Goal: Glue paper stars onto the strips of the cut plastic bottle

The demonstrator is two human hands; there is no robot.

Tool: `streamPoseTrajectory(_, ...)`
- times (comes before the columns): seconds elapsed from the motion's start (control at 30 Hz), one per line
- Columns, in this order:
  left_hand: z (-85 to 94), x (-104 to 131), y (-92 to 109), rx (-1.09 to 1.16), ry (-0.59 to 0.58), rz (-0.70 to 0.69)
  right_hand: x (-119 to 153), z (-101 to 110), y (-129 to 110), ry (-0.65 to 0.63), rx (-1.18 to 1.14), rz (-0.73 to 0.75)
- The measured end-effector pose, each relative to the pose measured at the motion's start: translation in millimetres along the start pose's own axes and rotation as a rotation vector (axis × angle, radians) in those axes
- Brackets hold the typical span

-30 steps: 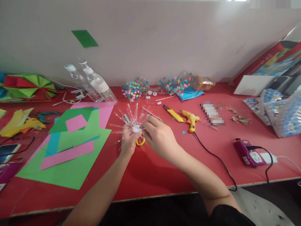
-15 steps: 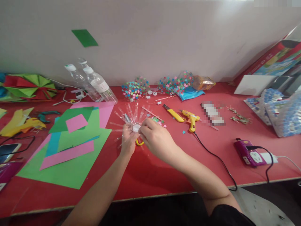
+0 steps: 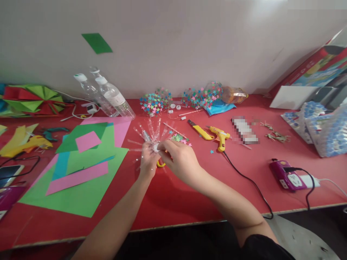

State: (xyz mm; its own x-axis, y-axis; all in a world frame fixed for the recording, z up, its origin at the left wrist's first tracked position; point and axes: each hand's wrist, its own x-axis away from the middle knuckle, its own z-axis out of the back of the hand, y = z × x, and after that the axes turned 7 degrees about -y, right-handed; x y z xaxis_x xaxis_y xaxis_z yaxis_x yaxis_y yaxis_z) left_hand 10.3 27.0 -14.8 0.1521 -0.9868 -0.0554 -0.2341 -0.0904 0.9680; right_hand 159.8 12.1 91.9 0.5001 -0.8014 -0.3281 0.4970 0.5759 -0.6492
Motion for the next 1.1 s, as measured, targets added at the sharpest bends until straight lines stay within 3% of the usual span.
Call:
streamPoseTrajectory(0.17,-1.9,0.9,3.3,0.023,0.010,0.017,-0.1,-4.3,-1.0,0.048,0.038,0.034)
streamPoseTrajectory(0.6,-3.5,0.6,4.2,0.012,0.030,0.003,0.9,-10.2,-2.0,-0.019,0.006,-0.053)
streamPoseTrajectory(1.1,0.1,1.0,0.9,0.009,-0.017,-0.023,-1.1,-3.2,-3.7,0.045,-0.128,0.070)
